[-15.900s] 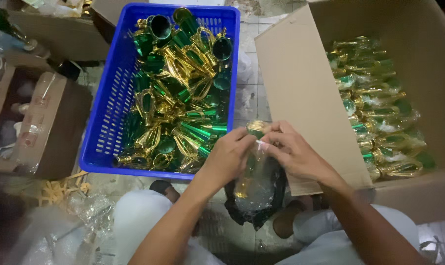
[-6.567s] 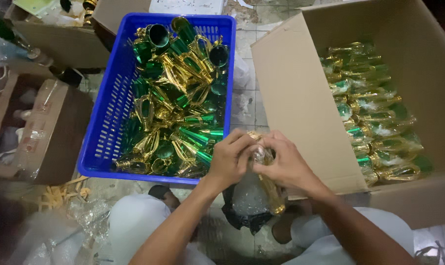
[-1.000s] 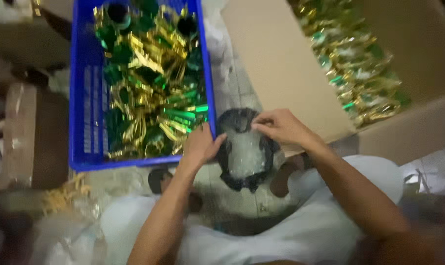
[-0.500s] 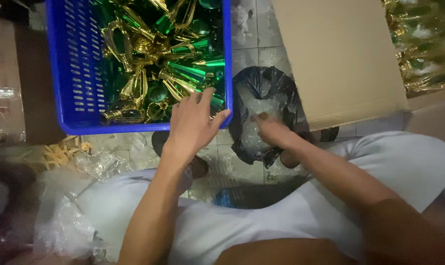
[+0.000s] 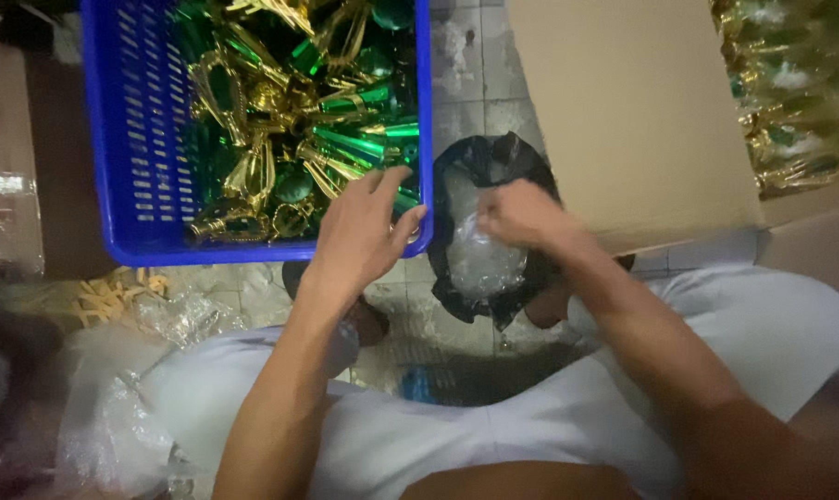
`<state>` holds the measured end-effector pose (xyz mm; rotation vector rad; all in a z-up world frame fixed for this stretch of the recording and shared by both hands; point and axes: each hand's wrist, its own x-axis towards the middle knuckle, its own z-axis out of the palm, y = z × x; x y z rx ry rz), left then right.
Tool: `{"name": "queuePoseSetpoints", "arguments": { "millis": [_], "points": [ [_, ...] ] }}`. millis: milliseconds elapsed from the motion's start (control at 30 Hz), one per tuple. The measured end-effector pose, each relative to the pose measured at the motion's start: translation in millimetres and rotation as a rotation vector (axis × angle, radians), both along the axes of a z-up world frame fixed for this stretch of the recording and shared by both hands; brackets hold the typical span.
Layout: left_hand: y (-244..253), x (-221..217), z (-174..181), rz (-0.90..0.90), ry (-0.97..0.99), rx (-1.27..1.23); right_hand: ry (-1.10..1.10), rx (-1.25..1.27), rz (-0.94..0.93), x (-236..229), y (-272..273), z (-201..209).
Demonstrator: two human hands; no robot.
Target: The person wraps plastic trophies in bubble wrap and places them into a cardboard box.
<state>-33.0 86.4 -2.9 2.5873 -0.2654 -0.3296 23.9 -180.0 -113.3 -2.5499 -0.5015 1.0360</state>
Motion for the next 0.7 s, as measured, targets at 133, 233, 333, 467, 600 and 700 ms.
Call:
{"name": "queuePoseSetpoints", "arguments": {
  "millis": [133,233,333,467,600,700],
  "points": [
    [-23.3,-0.5,14.7,-0.022,0.024,-0.228,-0.175,0.411,-0.173,6.0,-29.5,69.3],
    [-49.1,-7.0,28.4,-0.068,0.030,-0.504,-0.198,0.794,-0.365,-0.8,-39.2,88.2],
    [-67.5,-10.0,-5.5,0.005,-0.001,-0.712,-0.188,0.992,-0.573,-16.0,-42.4,70.4],
    [-66.9,-1.0,-37.6,0.312,-0.031,-0.903,-0.276,1.027,-0.636,-19.0,-50.2,68.6],
    [-69.2,-3.6,-1.7,0.622,-0.084,-0.999,-0.389,0.978,-0.742,-18.4,-59.6,63.4],
    [-71.5,-15.4,1.1,0.597,-0.198,-0.914,-0.075,1.190,-0.884,-40.3,-26.8,112.9]
  ]
}}
